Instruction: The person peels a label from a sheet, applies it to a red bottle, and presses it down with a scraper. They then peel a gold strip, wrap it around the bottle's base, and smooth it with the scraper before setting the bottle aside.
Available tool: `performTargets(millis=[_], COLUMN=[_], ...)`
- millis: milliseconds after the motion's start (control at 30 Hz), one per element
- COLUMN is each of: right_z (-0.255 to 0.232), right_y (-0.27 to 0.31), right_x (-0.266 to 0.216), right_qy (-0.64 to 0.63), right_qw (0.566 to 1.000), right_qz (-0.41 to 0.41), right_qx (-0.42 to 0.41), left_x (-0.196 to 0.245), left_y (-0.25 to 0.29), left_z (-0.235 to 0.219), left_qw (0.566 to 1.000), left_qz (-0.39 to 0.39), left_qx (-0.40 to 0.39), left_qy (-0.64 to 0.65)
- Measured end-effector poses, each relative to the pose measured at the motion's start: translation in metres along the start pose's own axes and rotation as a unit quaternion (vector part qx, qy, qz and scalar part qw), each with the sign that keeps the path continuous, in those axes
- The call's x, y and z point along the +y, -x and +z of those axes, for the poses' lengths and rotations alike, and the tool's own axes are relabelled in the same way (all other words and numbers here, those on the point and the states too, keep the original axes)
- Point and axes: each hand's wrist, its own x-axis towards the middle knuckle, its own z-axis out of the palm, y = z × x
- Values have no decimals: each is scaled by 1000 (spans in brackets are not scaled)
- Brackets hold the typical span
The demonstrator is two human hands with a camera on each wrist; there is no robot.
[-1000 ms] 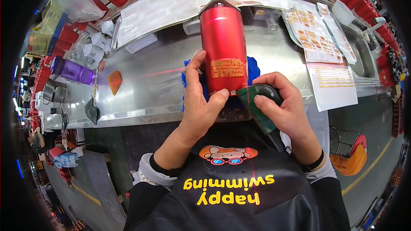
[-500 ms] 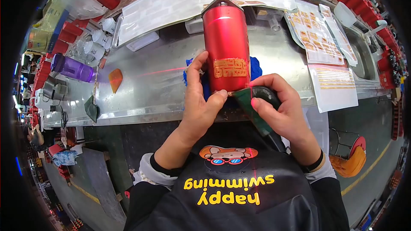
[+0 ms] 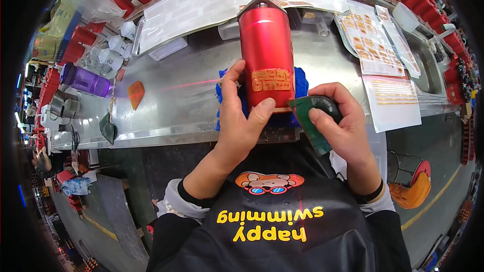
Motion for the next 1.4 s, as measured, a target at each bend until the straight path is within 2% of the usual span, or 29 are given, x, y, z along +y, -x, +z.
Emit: performTargets(millis=[100,200,300,400,500,600,800,900,1000,1033,1133,1267,1400], right_z=[-3,-4,-3,-2,-1,3,14,14,6,4,-2,1,6], right_y=[3,3,2,2,2,1,-7,-11,-9,-8,-4,1,-4], right_x=[6,8,8,6,5,-1,-11,-14,-18,-15,-7,2,13], right_qy=[-37,-1,-15,1,11,22,101,144,137,99,161,245,250], right_qw=[999,1000,1000,1000,1000,999,991,979,986,992,981,956,940], right_qz=[17,16,10,4,-4,-8,-72,-128,-85,-73,-104,-162,-231], right_qx=[12,3,-1,-10,-14,-29,-49,-72,-41,-27,17,22,-7], left_x=[5,3,0,-5,4,2,7,8,-2,-4,-8,-9,-6], left_y=[0,0,0,-1,-1,-3,0,3,4,4,0,-2,-3], left_z=[11,8,4,-3,-4,-8,-11,-20,-22,-21,-19,-16,-14], left_qw=[1000,999,997,999,995,996,989,972,972,979,991,992,994], left_qz=[7,-23,-18,-10,-34,-14,-28,-43,-46,-38,-19,-13,-14], left_qx=[5,-6,-17,-34,-42,-52,-64,-69,-41,-41,-42,-34,-29], left_qy=[20,33,70,41,88,69,131,222,226,194,124,117,107])
